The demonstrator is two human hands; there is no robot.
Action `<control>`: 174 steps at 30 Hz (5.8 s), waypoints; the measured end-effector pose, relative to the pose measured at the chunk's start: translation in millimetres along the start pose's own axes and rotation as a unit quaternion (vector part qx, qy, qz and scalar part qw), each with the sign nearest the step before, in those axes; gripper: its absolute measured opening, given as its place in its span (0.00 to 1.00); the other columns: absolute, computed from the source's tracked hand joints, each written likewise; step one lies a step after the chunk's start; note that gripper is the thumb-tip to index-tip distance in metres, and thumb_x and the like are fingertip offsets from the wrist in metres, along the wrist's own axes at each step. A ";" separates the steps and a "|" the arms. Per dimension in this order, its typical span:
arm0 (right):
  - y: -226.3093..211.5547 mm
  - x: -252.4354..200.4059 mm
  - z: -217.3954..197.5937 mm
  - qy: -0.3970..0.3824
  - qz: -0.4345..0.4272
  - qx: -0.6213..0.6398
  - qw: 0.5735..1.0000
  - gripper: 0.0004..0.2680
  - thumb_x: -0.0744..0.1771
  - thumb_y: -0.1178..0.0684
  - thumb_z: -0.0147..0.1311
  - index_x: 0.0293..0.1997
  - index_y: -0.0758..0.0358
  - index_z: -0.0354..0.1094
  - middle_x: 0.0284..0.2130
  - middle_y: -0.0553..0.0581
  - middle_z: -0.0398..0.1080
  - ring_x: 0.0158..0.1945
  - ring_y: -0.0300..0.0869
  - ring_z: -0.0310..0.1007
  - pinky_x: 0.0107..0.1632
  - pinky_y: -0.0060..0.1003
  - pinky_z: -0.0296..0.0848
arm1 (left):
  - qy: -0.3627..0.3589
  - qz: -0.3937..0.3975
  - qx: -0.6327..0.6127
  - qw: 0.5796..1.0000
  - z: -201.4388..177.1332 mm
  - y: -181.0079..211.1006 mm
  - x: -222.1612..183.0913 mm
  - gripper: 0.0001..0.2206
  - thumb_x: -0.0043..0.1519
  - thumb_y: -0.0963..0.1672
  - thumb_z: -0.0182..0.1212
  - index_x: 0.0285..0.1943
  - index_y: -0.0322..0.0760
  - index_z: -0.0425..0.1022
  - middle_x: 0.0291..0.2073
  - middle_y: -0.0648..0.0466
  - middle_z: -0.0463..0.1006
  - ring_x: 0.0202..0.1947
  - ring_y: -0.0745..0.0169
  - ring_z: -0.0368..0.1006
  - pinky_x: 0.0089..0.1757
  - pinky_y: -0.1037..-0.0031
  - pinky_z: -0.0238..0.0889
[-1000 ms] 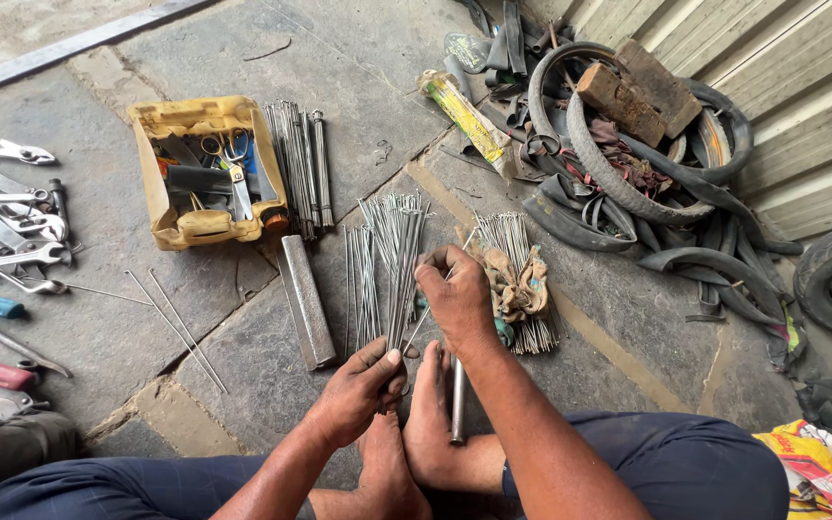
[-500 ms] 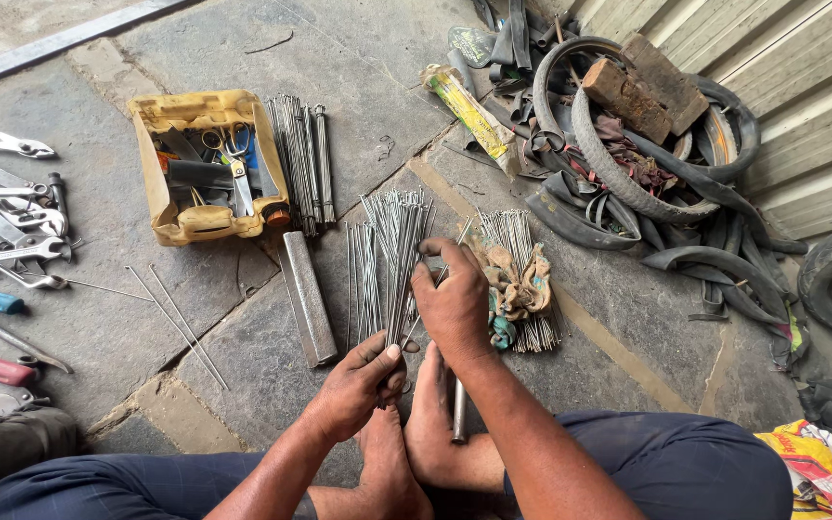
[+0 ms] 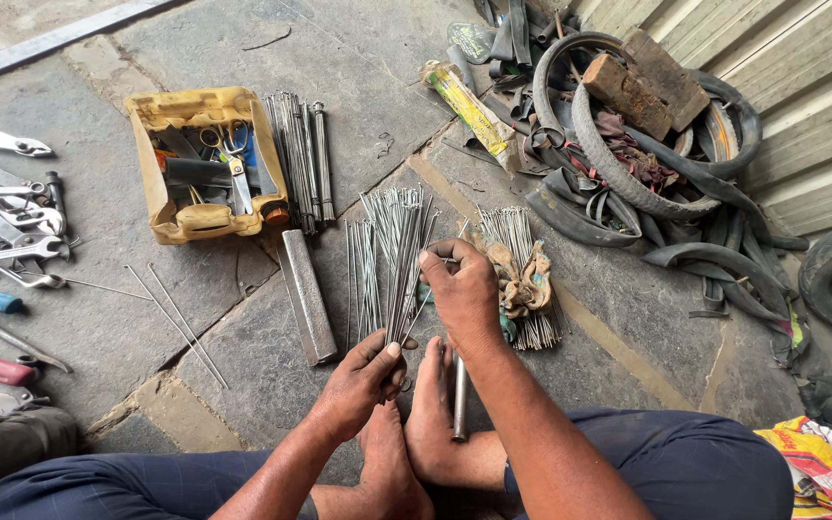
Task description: The person sorts and organizes a large collection of metal bicycle spokes while sitting on the floor, picking them up and grouping them together.
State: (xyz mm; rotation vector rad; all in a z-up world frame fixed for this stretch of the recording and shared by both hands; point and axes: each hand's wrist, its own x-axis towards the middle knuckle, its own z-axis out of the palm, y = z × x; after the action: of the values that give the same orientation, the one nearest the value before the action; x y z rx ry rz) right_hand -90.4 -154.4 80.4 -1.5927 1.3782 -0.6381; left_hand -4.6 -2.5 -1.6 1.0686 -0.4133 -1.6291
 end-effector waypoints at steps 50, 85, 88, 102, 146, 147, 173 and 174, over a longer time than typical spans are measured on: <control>-73.8 65.4 46.0 -0.224 -0.151 0.217 0.938 0.08 0.74 0.47 0.41 0.45 0.59 0.62 0.28 0.60 0.77 0.20 0.39 0.72 0.22 0.30 0.69 | 0.048 -0.074 0.448 0.890 -11.3 -60.3 43.4 0.15 0.64 0.47 0.60 0.45 0.28 0.84 0.36 0.33 0.83 0.36 0.43 0.80 0.38 0.57 0.71; -27.8 -31.0 71.9 -0.285 -0.200 0.021 0.937 0.06 0.70 0.53 0.53 0.45 0.64 0.70 0.37 0.54 0.79 0.42 0.36 0.78 0.47 0.34 0.78 | 0.270 0.374 0.441 0.770 -71.7 8.7 27.0 0.10 0.61 0.41 0.57 0.49 0.31 0.73 0.43 0.39 0.78 0.45 0.33 0.72 0.45 0.51 0.66; -30.8 -31.5 74.1 -0.299 -0.198 -0.020 0.933 0.07 0.70 0.52 0.52 0.46 0.63 0.70 0.37 0.55 0.79 0.42 0.38 0.79 0.48 0.35 0.78 | 0.255 0.281 0.454 0.806 -73.5 11.5 25.1 0.08 0.63 0.41 0.55 0.48 0.31 0.74 0.45 0.40 0.79 0.46 0.33 0.73 0.46 0.51 0.67; -47.1 -37.3 56.3 -0.273 -0.320 -0.043 0.906 0.06 0.72 0.53 0.48 0.47 0.63 0.70 0.39 0.56 0.78 0.45 0.43 0.81 0.50 0.38 0.78 | 0.302 0.257 0.470 0.789 -51.1 42.4 9.2 0.12 0.67 0.44 0.49 0.55 0.35 0.73 0.41 0.40 0.79 0.42 0.36 0.75 0.42 0.50 0.69; -24.6 -9.1 85.1 -0.327 -0.300 -0.041 0.895 0.07 0.72 0.52 0.48 0.48 0.64 0.69 0.41 0.57 0.79 0.47 0.44 0.81 0.51 0.39 0.78 | 0.258 0.209 0.474 0.816 -104.8 19.3 32.3 0.07 0.63 0.44 0.59 0.45 0.36 0.77 0.38 0.40 0.81 0.42 0.36 0.76 0.42 0.54 0.69; -24.2 -8.7 84.3 -0.331 -0.306 -0.035 0.892 0.07 0.72 0.52 0.48 0.48 0.64 0.69 0.42 0.57 0.79 0.47 0.44 0.81 0.52 0.39 0.78 | 0.261 0.210 0.475 0.814 -105.2 18.7 32.8 0.07 0.63 0.44 0.59 0.45 0.37 0.78 0.39 0.40 0.81 0.43 0.36 0.76 0.42 0.54 0.69; -23.6 11.6 83.9 -0.305 -0.207 0.101 0.924 0.11 0.69 0.54 0.56 0.56 0.66 0.71 0.44 0.57 0.80 0.51 0.38 0.80 0.56 0.32 0.79 | 0.257 0.227 0.429 0.836 -103.1 25.4 38.3 0.05 0.60 0.40 0.61 0.43 0.35 0.77 0.36 0.41 0.81 0.41 0.40 0.78 0.40 0.60 0.70; -23.5 10.9 83.6 -0.310 -0.219 0.105 0.919 0.11 0.70 0.54 0.56 0.56 0.66 0.71 0.45 0.57 0.80 0.52 0.38 0.80 0.57 0.32 0.79 | 0.257 0.228 0.427 0.837 -102.5 25.1 37.7 0.05 0.60 0.40 0.61 0.43 0.35 0.77 0.36 0.41 0.81 0.40 0.40 0.79 0.40 0.60 0.70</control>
State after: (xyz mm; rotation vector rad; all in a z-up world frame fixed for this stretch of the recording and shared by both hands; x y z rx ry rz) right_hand -6.1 -140.8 60.9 -1.7320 0.4736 -0.4530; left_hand 92.8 -19.6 -54.2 1.8322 -0.9865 -0.6395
